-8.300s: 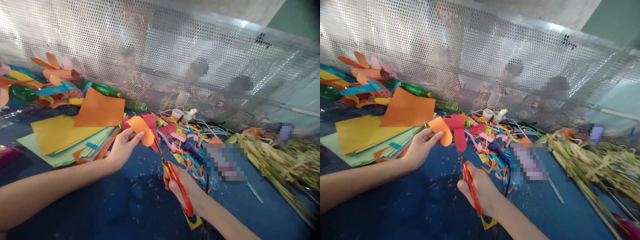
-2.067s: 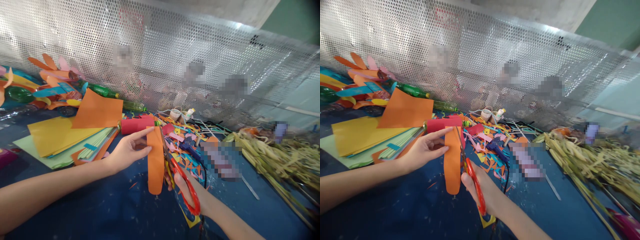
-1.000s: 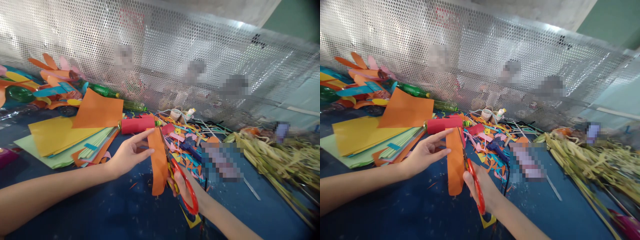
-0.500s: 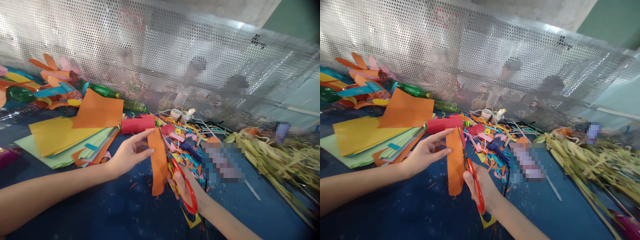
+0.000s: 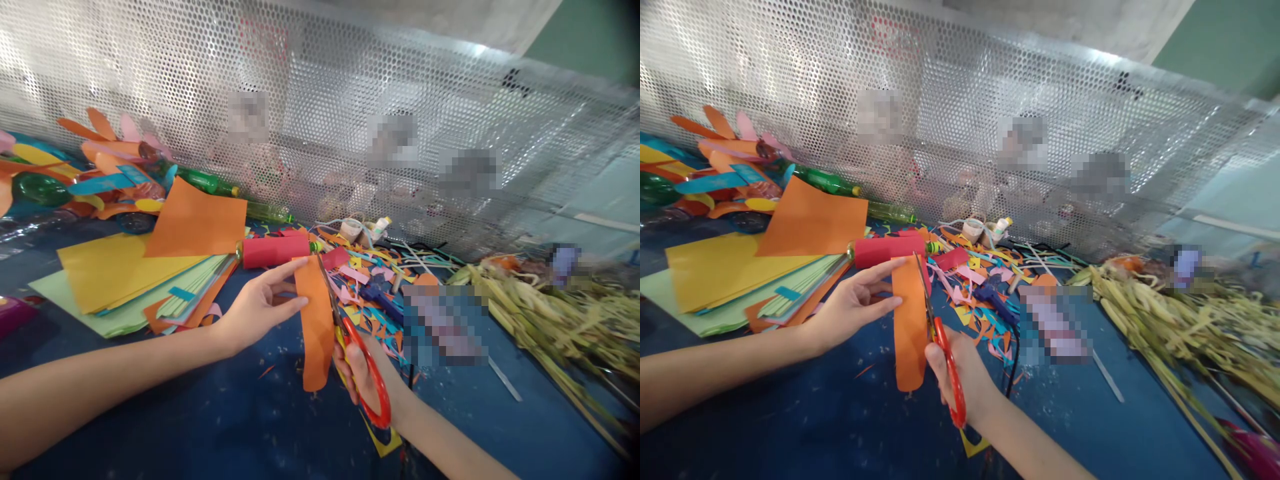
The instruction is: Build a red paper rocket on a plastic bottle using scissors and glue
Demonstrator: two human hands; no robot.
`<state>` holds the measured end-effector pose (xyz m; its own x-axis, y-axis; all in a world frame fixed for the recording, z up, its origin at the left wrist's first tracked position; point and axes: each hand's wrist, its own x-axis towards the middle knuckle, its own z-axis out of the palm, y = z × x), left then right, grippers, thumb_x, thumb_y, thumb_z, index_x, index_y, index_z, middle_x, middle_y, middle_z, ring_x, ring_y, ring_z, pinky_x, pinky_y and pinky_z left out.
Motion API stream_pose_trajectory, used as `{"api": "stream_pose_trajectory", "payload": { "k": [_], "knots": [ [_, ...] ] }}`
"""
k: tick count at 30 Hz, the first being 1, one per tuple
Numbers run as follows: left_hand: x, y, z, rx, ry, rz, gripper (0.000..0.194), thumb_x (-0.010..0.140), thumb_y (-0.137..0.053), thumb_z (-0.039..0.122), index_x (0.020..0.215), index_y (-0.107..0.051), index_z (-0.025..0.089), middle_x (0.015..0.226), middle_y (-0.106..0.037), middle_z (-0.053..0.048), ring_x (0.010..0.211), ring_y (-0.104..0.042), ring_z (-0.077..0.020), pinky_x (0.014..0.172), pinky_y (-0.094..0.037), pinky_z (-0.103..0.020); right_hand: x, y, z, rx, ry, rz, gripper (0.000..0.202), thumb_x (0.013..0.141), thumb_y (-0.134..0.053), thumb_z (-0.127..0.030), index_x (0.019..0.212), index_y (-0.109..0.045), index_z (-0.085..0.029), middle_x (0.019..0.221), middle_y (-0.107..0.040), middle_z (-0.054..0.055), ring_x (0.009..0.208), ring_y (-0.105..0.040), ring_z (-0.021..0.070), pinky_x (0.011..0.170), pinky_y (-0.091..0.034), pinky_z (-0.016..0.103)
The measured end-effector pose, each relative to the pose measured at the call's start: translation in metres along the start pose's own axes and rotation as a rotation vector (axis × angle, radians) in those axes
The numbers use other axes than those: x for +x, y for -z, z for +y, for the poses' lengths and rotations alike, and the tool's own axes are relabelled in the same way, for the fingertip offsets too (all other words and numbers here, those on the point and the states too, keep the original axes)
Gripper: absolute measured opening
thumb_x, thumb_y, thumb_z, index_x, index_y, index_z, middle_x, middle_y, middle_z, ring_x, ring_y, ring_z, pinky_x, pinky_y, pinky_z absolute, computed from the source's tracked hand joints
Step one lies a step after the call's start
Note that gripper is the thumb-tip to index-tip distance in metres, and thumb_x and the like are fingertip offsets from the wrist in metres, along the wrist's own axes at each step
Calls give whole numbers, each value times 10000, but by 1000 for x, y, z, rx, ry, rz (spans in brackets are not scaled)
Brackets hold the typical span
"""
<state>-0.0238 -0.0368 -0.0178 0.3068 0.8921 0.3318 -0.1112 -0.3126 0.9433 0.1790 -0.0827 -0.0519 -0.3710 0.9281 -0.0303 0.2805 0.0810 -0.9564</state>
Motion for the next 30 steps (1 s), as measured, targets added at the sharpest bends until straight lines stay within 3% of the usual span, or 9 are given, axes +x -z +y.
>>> {"api": "stream_pose_trajectory", "payload": {
  "k": [7,12,18,26,30],
  "knots": [
    [2,1,6,-58,28,4,566,754,-625,176,1271,-400,221,1222,-543,-69,955,-588,-160,834,-483,-280,2,4,-7,-87,59,13,506,778,-313,-699,703,-358,-200,526,-314,-74,315,-310,37,281,-290,170],
    [3,-1,6,-205,146,60,481,774,-624,229,1182,-371,213,936,-651,-43,900,-605,-171,809,-474,-307,2,5,-8,-73,111,-2,505,770,-328,-703,718,-358,-201,528,-306,-78,325,-285,37,292,-268,173],
    [3,-4,4,-310,283,-50,263,766,-630,285,983,-566,150,949,-651,-59,885,-600,-179,804,-461,-303,0,5,-9,-74,121,-43,513,749,-362,-712,723,-370,-199,503,-318,-83,329,-313,43,311,-275,172],
    [7,5,8,-184,261,34,213,770,-614,365,883,-638,186,864,-658,-5,758,-590,-132,697,-449,-226,1,6,-8,-34,111,-7,490,761,-369,-692,733,-362,-203,542,-312,-80,329,-317,44,290,-317,177],
    [8,7,11,-95,245,6,224,801,-571,381,894,-639,189,831,-659,-7,697,-583,-122,624,-440,-206,1,2,-15,-47,153,-18,501,787,-298,-691,731,-383,-200,603,-397,-26,467,-436,102,423,-449,240]
  ]
}}
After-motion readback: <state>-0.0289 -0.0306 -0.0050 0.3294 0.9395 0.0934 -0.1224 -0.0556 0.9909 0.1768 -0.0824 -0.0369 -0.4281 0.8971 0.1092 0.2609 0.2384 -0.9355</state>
